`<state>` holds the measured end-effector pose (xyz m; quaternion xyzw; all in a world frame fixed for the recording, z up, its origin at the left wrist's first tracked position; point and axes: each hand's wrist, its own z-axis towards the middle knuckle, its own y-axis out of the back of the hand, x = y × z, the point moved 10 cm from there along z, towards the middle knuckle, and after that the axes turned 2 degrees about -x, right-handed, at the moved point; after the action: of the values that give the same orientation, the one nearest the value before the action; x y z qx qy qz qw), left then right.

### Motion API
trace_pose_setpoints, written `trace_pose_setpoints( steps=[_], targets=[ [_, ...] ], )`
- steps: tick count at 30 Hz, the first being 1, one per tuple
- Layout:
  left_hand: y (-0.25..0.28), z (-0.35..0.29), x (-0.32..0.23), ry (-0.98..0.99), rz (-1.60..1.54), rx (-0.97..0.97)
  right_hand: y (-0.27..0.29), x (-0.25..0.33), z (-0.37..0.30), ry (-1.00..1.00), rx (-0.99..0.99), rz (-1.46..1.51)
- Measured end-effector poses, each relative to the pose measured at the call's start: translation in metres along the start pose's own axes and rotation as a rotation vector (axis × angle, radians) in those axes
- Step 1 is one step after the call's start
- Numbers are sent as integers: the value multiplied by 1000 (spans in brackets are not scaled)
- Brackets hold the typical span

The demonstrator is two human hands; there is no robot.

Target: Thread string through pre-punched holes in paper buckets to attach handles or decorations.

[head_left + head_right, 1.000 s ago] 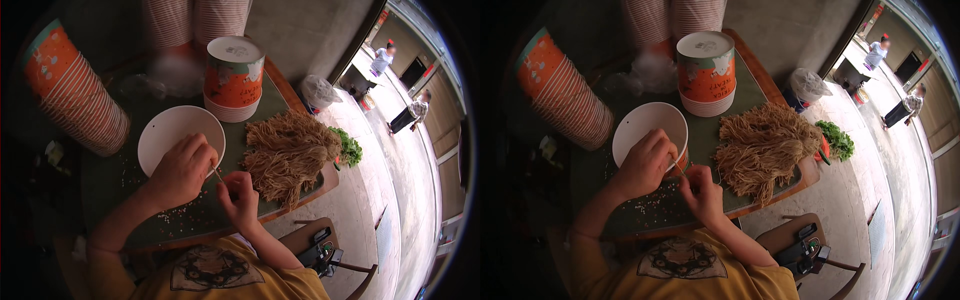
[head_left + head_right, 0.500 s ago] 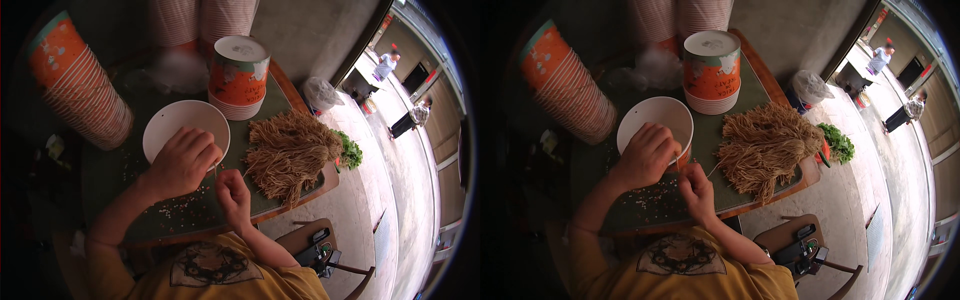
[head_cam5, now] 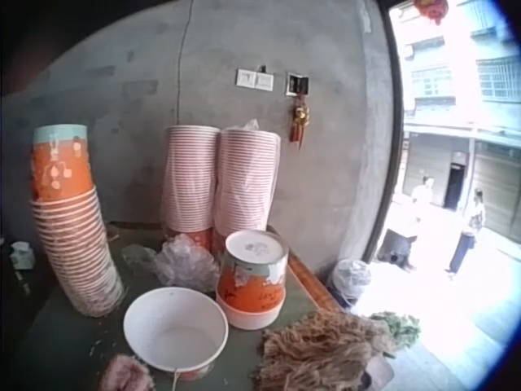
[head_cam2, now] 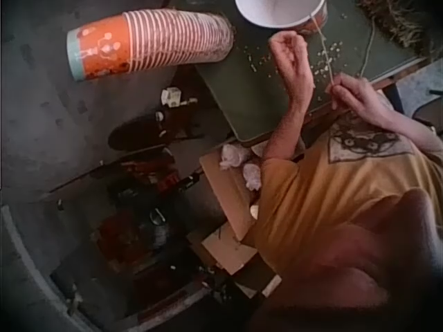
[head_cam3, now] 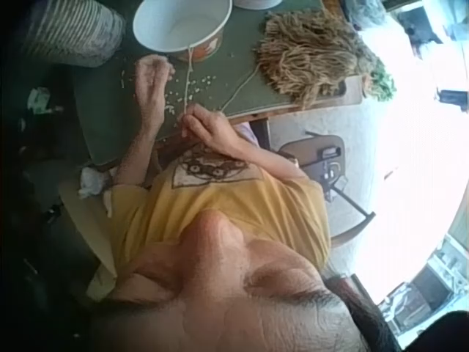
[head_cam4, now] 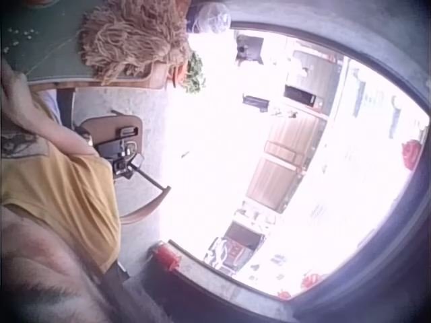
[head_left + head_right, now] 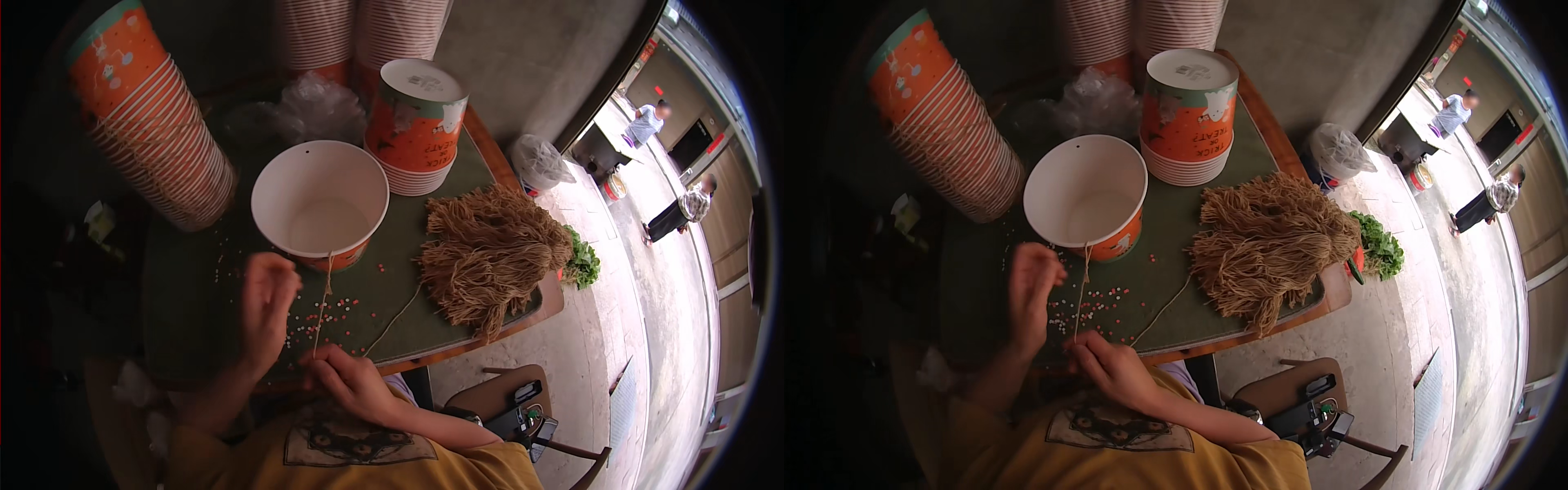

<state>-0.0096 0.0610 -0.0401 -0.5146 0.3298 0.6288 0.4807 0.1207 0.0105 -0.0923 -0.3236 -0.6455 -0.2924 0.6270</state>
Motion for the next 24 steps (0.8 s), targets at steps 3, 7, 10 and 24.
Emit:
trace_pose_setpoints(
  steps=[3,7,10,24],
  targets=[
    [-31,-13,30,469,-215,234,-3,6,-3,50,13,-64],
    [-45,-17,46,585,-354,285,-4,1,-5,62,4,-112],
    [-44,-16,52,590,-399,254,-3,1,-7,101,-6,-164],
    [-16,31,22,270,-194,-127,-18,16,-2,336,-75,-506]
  ],
)
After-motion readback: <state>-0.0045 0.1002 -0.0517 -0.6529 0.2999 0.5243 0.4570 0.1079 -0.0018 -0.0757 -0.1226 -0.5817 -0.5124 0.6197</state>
